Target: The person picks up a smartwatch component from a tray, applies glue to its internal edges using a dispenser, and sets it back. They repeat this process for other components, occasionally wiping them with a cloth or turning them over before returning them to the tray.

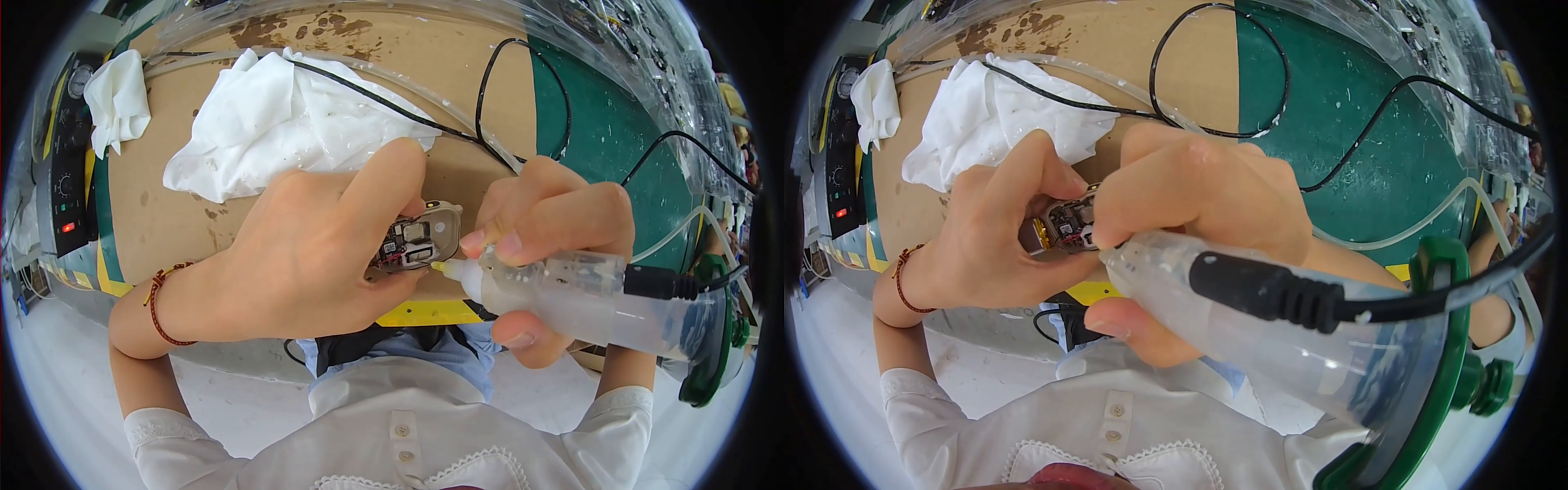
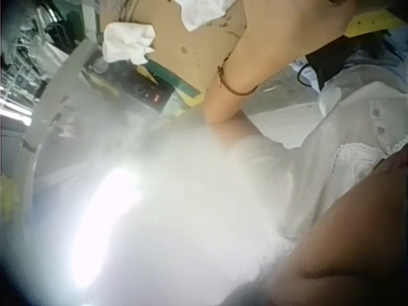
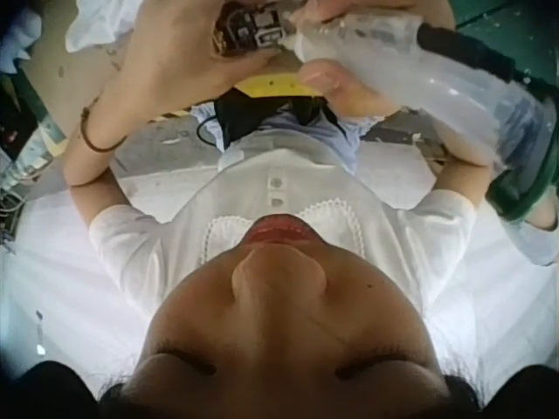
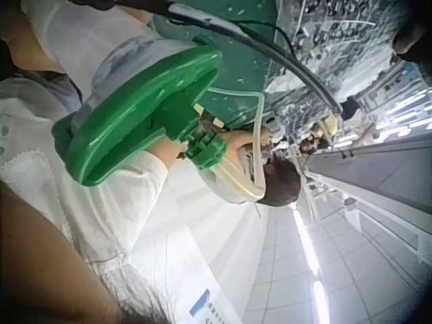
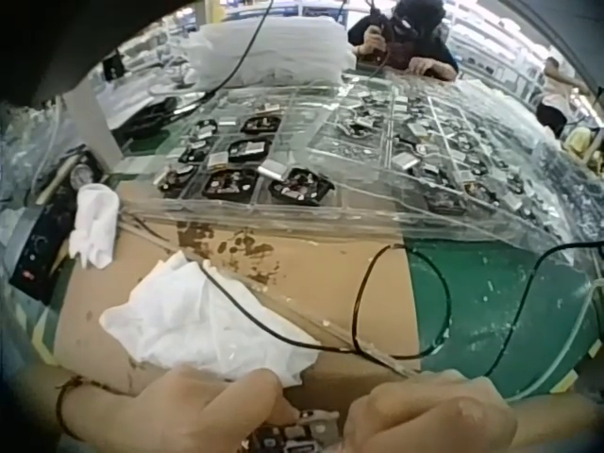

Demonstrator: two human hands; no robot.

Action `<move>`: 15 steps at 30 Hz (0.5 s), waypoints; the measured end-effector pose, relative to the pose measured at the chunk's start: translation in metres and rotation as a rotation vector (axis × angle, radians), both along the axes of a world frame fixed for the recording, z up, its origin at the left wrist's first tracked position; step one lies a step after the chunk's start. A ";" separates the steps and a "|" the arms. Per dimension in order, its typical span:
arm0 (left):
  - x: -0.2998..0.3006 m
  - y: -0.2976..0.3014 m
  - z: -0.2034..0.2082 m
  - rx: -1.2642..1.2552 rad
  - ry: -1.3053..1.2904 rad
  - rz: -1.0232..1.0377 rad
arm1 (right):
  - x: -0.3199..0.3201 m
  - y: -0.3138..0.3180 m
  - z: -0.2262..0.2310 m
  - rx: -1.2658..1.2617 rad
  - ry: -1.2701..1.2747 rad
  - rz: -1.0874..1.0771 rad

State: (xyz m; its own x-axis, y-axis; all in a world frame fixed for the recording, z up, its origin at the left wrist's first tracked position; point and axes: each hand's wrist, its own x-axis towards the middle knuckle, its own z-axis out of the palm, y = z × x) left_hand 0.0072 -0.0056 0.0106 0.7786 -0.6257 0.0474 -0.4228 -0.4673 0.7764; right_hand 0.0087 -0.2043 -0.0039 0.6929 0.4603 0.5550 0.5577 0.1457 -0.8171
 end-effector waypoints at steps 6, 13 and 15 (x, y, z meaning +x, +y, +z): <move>-0.001 0.000 0.000 0.009 -0.010 0.005 | -0.001 0.000 0.003 -0.048 0.046 0.008; 0.000 0.000 0.001 0.002 -0.001 -0.007 | -0.001 -0.002 0.003 -0.047 0.064 0.001; 0.000 0.001 0.001 0.005 0.003 -0.005 | -0.001 -0.002 0.001 -0.035 0.062 -0.001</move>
